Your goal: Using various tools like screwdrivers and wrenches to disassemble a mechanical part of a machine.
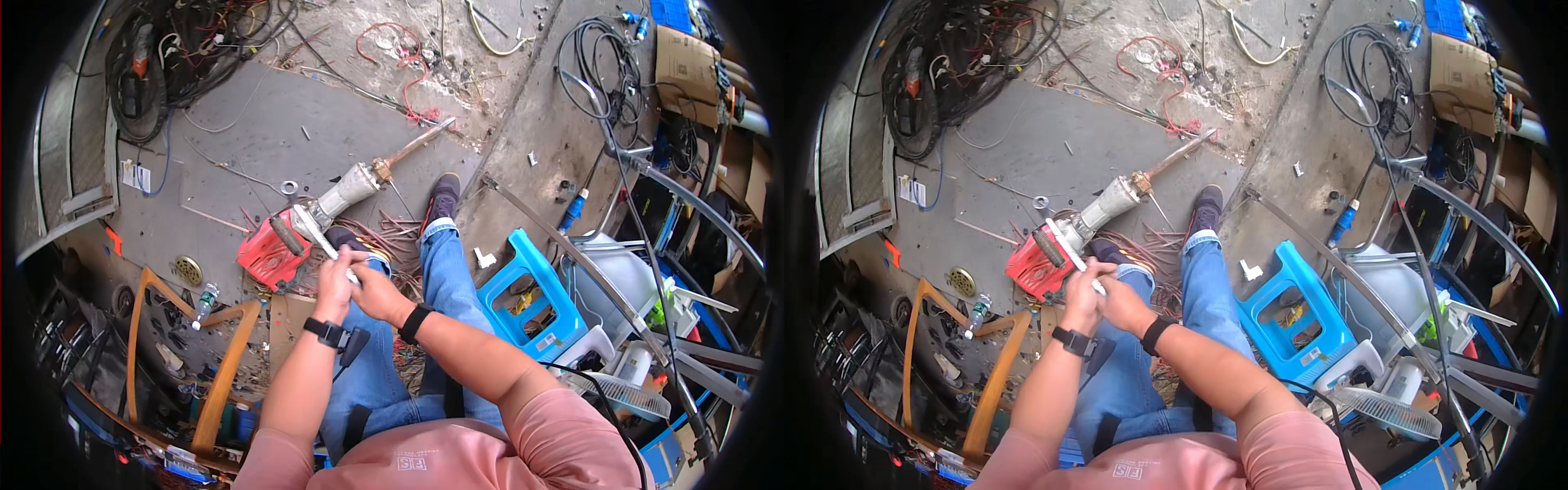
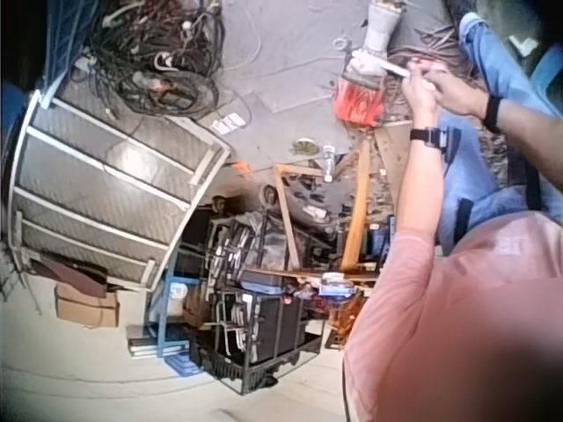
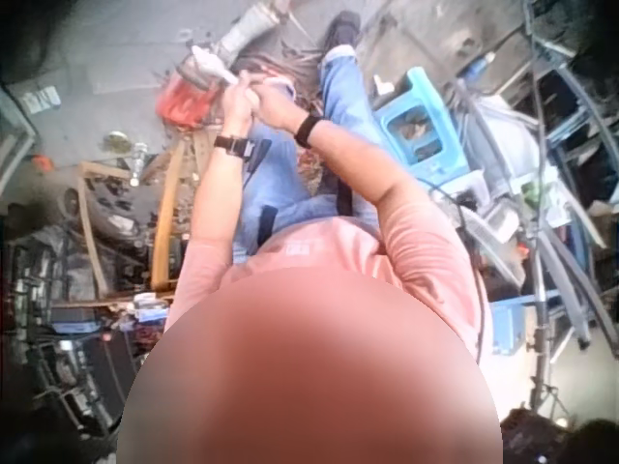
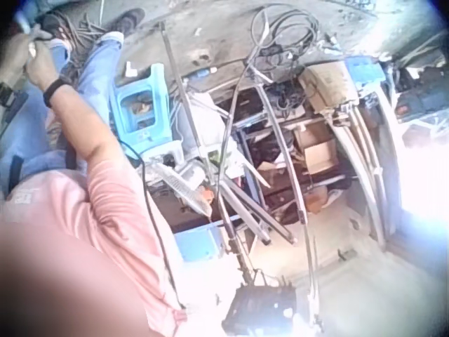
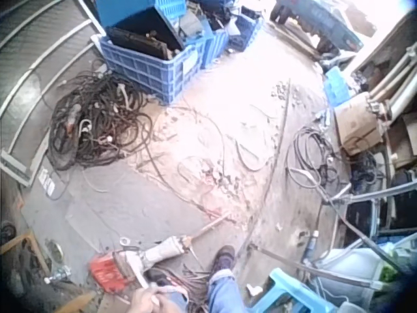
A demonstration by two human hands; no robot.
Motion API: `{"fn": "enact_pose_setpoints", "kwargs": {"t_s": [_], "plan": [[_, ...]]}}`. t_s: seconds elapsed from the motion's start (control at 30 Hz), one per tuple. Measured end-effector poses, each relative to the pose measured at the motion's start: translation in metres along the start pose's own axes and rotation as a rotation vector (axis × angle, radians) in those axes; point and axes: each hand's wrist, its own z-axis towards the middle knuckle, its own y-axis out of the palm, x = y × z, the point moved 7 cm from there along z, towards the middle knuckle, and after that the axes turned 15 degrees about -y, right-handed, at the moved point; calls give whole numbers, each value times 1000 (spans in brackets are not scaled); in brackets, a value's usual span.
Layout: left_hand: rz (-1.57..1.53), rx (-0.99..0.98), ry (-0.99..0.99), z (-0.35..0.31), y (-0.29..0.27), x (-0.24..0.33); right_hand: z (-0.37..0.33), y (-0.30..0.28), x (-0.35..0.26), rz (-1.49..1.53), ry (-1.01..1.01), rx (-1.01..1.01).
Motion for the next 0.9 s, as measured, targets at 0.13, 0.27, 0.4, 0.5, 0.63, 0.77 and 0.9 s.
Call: {"fn": "enact_pose_setpoints", "kwargs": {"t_s": [0.13,0.27,0.4,0.5,0.63,0.77,0.9], "plan": [[-102,360,96,19,-60,22,33,-16,31,-54,-81,-303],[482,1114,368,49,-181,50,80,-106,126,-288,86,68],[698,1233,270,92,-203,49,109,-142,199,-476,189,30],[648,1268,170,121,-214,36,123,-118,236,-527,161,-104],[538,1092,32,137,-169,36,128,-102,263,-482,222,-77],[685,1173,117,143,-187,40,133,-79,266,-443,302,-91],[571,1013,213,152,-184,38,137,-87,266,-373,283,61]]}}
